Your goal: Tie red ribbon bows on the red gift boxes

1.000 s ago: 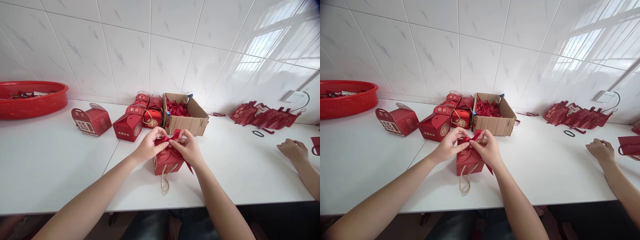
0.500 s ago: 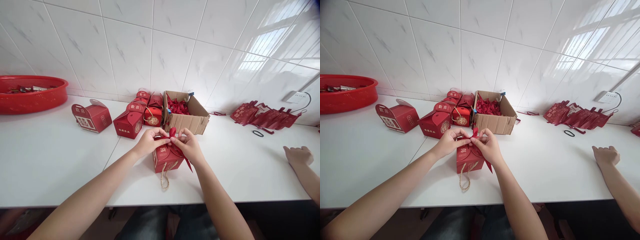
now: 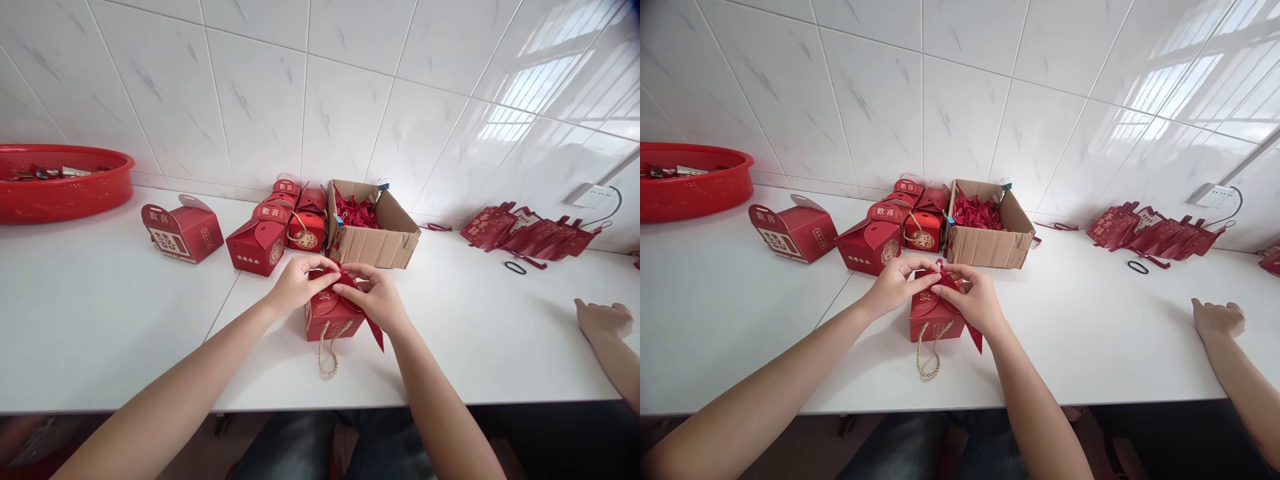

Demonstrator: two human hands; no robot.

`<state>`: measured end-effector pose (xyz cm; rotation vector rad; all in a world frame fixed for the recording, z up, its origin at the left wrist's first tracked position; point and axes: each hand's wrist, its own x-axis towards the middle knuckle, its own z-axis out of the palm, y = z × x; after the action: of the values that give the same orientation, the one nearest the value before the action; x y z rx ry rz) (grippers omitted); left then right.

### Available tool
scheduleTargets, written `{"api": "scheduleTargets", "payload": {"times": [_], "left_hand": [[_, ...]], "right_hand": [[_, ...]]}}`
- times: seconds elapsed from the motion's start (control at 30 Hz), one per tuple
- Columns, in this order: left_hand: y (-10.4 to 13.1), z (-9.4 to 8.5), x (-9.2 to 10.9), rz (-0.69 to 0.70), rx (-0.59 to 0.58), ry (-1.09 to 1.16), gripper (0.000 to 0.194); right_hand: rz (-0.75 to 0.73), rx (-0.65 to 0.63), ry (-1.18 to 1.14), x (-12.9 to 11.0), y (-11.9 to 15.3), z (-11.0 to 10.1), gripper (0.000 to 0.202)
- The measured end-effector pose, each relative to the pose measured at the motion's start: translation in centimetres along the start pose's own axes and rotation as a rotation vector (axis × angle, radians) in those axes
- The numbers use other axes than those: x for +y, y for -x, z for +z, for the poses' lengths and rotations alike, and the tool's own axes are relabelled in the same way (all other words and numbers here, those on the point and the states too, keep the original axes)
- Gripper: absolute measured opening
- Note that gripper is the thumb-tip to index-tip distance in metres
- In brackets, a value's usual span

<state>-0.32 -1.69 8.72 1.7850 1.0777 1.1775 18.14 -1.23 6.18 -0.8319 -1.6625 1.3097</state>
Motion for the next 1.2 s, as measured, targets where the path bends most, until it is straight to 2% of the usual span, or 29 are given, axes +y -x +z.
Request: {"api": "scheduleTargets", "payload": {"times": [0.23,0.33,0.43,0.57,0.63,0.73,0.83,0.93,1.03,1.2], "left_hand": [[0.1,0.1,-0.1,0.054,0.017,-0.056,0.016],[0.1,0.1,-0.2,0.074,0.020,-0.079,0.016],[0.2,0.0,-0.2,0.118,0.009,-0.099,0.015],[0.1,-0.3,-0.3,0.172,-0.051,-0.090,0.012],[0.0,-0.4,-0.4,0.180,-0.045,-0.095,0.010],[-0.1,-0.2,-0.7,0.208,0.010,-0.130,0.008],[0.0,0.3,-1.2,0.264,0.073,-0.187,0.010],[0.0,0.7,-1.6,0.293,0.133,-0.213,0.010],[-0.1,0.8,-1.7,0.257,0.163,-0.157,0.007],[-0.2,1.0,-1.8,0.191,0.142,-0.068,0.017]], "right_hand": [[-0.120,0.088,0.097,0.7,0.0,0.0,0.022],[-0.093,0.013,0.176,0.9,-0.1,-0.3,0.026],[-0.136,-0.042,0.377,0.9,0.0,-0.5,0.031],[-0.303,0.114,0.657,0.6,-0.1,-0.6,0.026],[-0.354,0.147,0.647,0.4,-0.3,-0.5,0.023],[-0.388,0.108,0.563,0.1,-0.6,-0.4,0.020],[-0.387,0.048,0.539,-0.1,-0.7,-0.2,0.021],[-0.362,0.052,0.553,-0.2,-0.8,0.1,0.024],[-0.342,0.086,0.549,-0.1,-0.9,0.4,0.025],[-0.367,0.084,0.602,0.2,-1.0,0.6,0.019]]}}
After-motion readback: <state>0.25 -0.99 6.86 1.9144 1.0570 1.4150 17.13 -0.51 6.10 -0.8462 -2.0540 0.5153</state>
